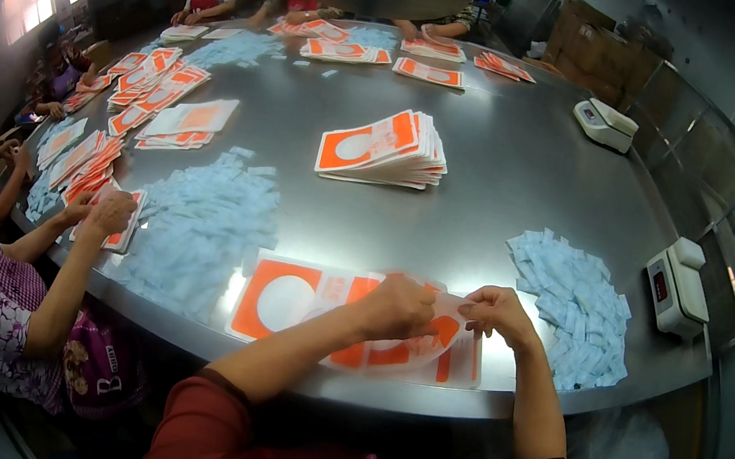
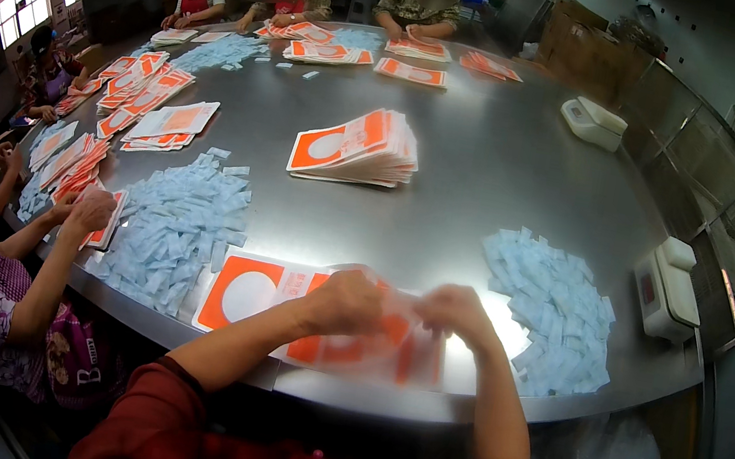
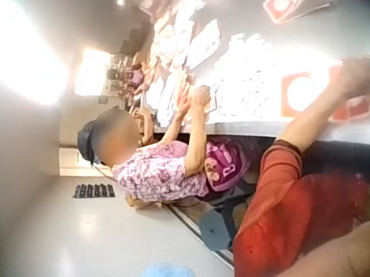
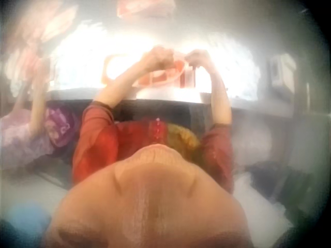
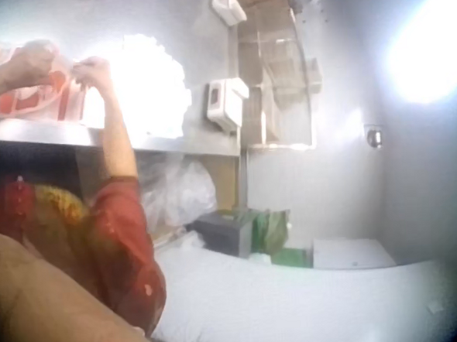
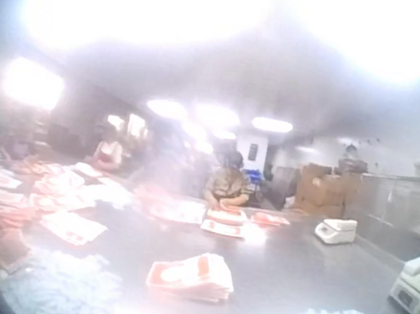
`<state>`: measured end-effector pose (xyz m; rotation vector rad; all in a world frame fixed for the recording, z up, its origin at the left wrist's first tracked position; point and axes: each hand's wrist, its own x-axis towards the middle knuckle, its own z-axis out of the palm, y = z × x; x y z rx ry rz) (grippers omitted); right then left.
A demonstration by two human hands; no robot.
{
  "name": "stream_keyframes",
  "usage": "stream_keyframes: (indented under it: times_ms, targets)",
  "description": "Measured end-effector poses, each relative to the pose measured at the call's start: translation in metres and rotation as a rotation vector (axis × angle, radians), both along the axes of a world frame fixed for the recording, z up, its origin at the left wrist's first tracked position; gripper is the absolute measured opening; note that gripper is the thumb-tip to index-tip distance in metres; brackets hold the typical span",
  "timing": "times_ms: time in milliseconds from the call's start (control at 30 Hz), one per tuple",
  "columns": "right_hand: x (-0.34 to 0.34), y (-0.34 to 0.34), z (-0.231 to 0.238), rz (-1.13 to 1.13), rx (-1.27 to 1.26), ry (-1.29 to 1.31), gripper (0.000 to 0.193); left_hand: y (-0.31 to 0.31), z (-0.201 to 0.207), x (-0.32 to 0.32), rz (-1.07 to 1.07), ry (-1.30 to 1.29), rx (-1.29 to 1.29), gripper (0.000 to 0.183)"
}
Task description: The person inserts small blue pads into orange and white paper wrappers at a metal table. They repeatedly pick a wrapper, place a pad inside, fold the wrapper, and stack the finished units. Other workers perform the same task nearby.
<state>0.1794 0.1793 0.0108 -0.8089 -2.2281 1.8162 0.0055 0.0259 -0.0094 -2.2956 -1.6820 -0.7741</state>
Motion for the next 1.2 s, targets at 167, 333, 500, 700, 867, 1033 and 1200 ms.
stream_keyframes:
  times_ms: [167, 333, 500, 700, 867, 1033, 1200]
  targets:
    - [0.038, 0.059, -0.002, -0.418, 0.245, -0.100, 0.042, 0.000, 0.004, -0.001, -0.161, -0.098, 0.192, 0.025]
    - [0.084, 0.106, -0.064, -0.476, 1.148, -0.691, 0.044, 0.003, -0.002, -0.001, -0.159, -0.099, 0.203, 0.040]
    - [0.099, 0.127, -0.094, -0.486, 1.142, -0.565, 0.025, 0.004, 0.001, -0.002, -0.151, -0.117, 0.094, 0.035]
    - [0.086, 0.104, -0.064, -0.578, 0.810, -0.241, 0.019, 0.000, -0.006, -0.008, -0.121, -0.110, 0.035, 0.034]
    - [0.047, -0.003, 0.045, -0.423, 0.006, 0.239, 0.019, 0.005, -0.009, -0.005, -0.168, -0.152, 0.035, 0.030]
    - [0.000, -0.053, 0.042, -0.240, 0.298, -0.029, 0.029, 0.005, -0.010, -0.007, -0.159, -0.170, 0.095, 0.040]
    - [0.005, -0.052, 0.027, -0.320, 0.431, 0.113, 0.030, 0.004, -0.003, -0.011, -0.154, -0.205, 0.110, 0.042]
